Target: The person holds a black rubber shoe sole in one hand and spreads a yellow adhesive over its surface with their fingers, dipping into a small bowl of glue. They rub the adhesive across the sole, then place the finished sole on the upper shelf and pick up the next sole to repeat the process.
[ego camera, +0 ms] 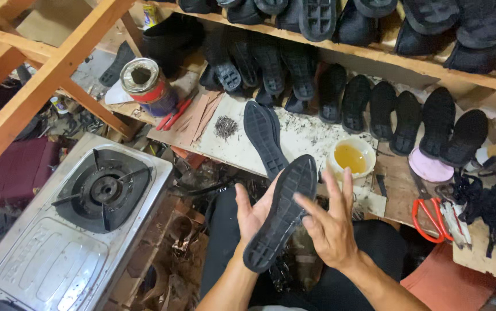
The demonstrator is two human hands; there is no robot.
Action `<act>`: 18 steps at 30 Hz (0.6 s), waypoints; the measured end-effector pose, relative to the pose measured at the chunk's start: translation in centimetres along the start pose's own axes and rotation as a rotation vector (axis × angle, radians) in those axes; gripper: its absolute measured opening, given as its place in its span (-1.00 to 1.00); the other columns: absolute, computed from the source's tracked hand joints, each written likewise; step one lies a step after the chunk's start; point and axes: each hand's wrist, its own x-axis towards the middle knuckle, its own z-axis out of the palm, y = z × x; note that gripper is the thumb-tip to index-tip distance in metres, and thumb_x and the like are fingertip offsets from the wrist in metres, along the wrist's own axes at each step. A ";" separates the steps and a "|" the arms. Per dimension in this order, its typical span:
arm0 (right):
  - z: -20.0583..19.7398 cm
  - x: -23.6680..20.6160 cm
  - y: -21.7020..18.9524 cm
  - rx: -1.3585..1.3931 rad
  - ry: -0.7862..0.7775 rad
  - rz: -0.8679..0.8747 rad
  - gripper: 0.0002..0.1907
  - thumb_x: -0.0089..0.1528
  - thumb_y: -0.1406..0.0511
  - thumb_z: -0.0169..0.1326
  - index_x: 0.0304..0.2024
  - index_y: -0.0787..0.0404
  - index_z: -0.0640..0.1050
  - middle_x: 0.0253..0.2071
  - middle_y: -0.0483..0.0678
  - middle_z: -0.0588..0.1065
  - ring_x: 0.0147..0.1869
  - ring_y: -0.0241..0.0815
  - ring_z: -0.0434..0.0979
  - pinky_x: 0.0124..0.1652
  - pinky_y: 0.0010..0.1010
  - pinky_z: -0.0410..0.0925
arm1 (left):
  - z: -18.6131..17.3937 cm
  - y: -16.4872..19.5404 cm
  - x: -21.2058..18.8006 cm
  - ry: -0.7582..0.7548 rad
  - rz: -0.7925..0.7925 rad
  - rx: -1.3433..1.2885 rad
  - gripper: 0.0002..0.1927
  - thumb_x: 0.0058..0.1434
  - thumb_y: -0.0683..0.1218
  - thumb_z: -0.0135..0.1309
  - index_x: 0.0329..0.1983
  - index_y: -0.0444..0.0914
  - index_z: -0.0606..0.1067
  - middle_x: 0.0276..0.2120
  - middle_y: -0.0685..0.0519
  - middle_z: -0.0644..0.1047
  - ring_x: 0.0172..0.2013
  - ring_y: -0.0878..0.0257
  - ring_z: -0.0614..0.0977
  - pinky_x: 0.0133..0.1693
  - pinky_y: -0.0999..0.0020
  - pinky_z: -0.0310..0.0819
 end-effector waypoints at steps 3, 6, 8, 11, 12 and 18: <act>0.3 0.1 -0.6 -0.102 -0.050 -0.154 -0.53 0.32 -0.01 -0.06 0.06 0.07 0.64 0.48 0.11 0.13 0.62 0.37 -0.20 0.45 0.33 -0.21 | -0.2 -0.4 1.2 0.037 0.017 -0.074 0.15 0.23 0.62 -0.41 0.58 -0.32 0.04 0.41 -0.16 0.29 0.33 0.04 0.40 0.36 0.16 0.26; 0.3 -0.6 -1.8 -0.126 -0.015 -0.266 -0.55 0.32 -0.04 -0.08 0.02 0.00 0.65 0.46 0.07 0.17 0.60 0.33 -0.14 0.43 0.32 -0.20 | -0.8 -0.8 1.9 -0.076 0.050 -0.162 0.12 0.30 0.61 -0.43 0.56 -0.34 0.08 0.37 -0.18 0.34 0.28 0.01 0.46 0.34 0.12 0.30; 0.4 -0.7 -2.4 -0.144 0.000 -0.250 -0.56 0.34 -0.04 -0.09 0.03 0.01 0.64 0.46 0.12 0.17 0.58 0.37 -0.11 0.41 0.32 -0.17 | -1.1 -1.0 2.2 0.006 0.080 -0.127 0.10 0.28 0.60 -0.44 0.54 -0.33 0.11 0.34 -0.16 0.37 0.24 0.03 0.49 0.31 0.15 0.33; 0.3 -0.7 -3.1 -0.148 -0.039 -0.256 -0.53 0.34 -0.04 -0.06 0.02 0.10 0.63 0.43 0.15 0.19 0.53 0.43 -0.01 0.39 0.32 -0.07 | -1.5 -0.9 2.4 0.037 0.141 -0.130 0.07 0.34 0.57 -0.43 0.56 -0.34 0.13 0.30 -0.16 0.40 0.20 0.05 0.51 0.26 0.18 0.36; 0.2 -0.8 -3.4 -0.123 -0.042 -0.296 -0.53 0.32 -0.03 -0.05 0.00 0.10 0.63 0.42 0.12 0.22 0.52 0.40 0.05 0.39 0.29 -0.03 | -1.6 -0.7 2.6 0.025 0.162 -0.138 0.06 0.37 0.57 -0.42 0.57 -0.35 0.13 0.30 -0.16 0.41 0.19 0.06 0.52 0.24 0.19 0.37; -0.4 -1.1 -4.6 0.260 -0.116 0.132 -0.34 0.18 0.08 0.22 0.21 0.33 0.45 0.40 0.31 0.17 0.38 0.23 0.35 0.27 -0.08 0.26 | -0.4 0.7 2.8 0.214 0.411 0.300 -0.06 0.37 0.44 -0.39 0.58 -0.29 0.01 0.35 -0.14 0.34 0.22 0.06 0.43 0.22 0.20 0.29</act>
